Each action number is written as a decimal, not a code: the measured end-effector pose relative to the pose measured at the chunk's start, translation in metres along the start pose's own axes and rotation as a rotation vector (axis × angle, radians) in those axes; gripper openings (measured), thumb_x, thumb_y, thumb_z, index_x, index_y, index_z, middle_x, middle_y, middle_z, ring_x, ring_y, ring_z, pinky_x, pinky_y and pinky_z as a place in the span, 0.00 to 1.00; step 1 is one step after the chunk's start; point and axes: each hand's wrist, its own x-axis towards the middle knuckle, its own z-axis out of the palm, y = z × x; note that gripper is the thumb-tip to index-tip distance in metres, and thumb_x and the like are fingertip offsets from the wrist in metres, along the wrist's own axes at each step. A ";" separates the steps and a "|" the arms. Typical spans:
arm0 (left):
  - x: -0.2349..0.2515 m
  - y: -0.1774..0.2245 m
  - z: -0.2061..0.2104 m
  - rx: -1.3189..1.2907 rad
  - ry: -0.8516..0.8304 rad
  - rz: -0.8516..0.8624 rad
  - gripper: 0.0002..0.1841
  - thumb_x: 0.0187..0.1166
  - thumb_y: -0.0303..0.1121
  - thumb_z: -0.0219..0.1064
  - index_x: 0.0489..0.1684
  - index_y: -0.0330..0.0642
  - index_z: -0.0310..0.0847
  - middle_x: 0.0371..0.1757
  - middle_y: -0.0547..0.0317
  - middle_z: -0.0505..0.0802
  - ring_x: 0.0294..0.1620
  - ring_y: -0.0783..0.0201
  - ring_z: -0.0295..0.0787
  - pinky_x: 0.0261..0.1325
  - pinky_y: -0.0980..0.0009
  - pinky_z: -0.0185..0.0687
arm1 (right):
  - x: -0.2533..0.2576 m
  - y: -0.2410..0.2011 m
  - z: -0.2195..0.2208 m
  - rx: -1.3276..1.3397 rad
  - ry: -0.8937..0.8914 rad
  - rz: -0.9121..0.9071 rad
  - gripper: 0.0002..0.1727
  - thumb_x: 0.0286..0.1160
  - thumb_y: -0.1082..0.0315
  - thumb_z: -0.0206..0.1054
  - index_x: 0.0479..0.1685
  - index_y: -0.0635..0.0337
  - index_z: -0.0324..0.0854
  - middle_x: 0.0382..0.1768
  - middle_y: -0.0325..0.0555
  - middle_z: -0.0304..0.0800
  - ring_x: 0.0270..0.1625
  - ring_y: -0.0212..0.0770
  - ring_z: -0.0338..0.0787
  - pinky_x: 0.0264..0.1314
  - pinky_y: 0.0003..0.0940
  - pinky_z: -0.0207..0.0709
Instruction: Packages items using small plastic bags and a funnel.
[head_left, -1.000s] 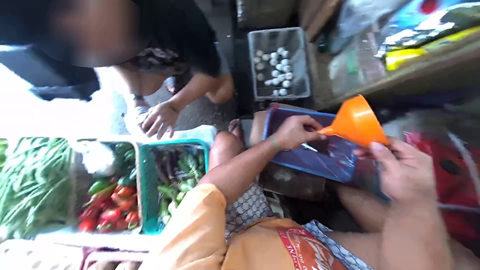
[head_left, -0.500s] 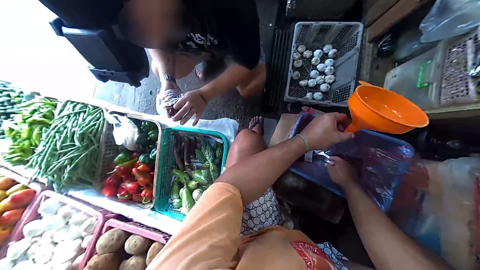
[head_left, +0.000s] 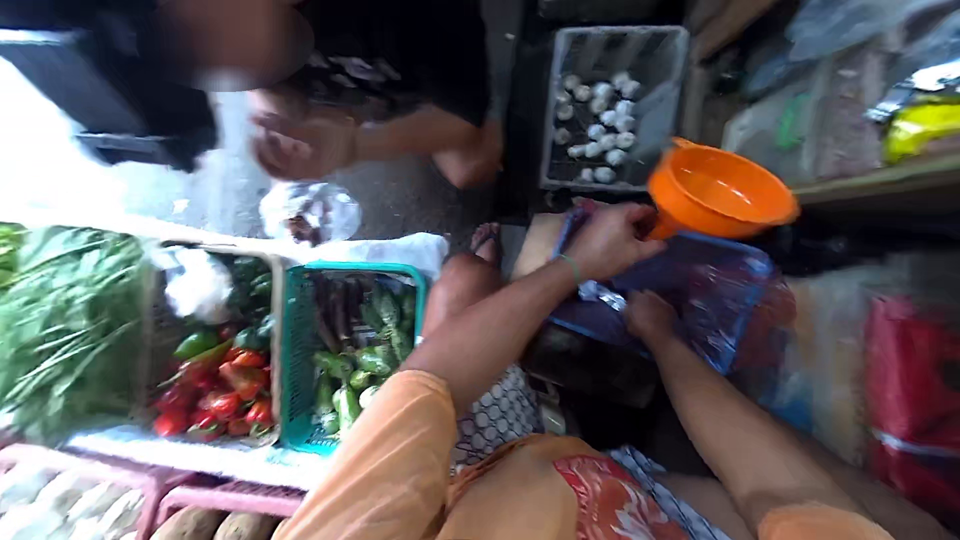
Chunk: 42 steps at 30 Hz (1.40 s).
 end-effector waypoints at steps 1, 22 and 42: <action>0.000 0.001 -0.001 -0.017 0.011 -0.015 0.17 0.71 0.28 0.77 0.56 0.29 0.86 0.47 0.45 0.94 0.48 0.58 0.93 0.59 0.59 0.89 | -0.005 0.000 -0.007 -0.016 -0.046 0.008 0.24 0.78 0.65 0.66 0.71 0.67 0.79 0.69 0.70 0.82 0.73 0.69 0.82 0.71 0.71 0.73; 0.016 -0.026 0.004 -0.108 0.111 -0.022 0.11 0.69 0.33 0.78 0.45 0.42 0.88 0.35 0.64 0.94 0.33 0.71 0.91 0.42 0.68 0.90 | -0.003 0.006 0.007 0.375 -0.022 0.256 0.18 0.81 0.60 0.63 0.60 0.64 0.82 0.55 0.67 0.89 0.62 0.67 0.89 0.61 0.72 0.78; 0.012 -0.013 0.004 0.006 0.262 -0.097 0.15 0.65 0.30 0.80 0.48 0.36 0.88 0.40 0.56 0.96 0.40 0.67 0.95 0.50 0.62 0.93 | 0.012 -0.028 0.034 0.250 -0.111 -0.130 0.16 0.83 0.65 0.59 0.61 0.57 0.88 0.61 0.61 0.90 0.68 0.62 0.87 0.71 0.69 0.75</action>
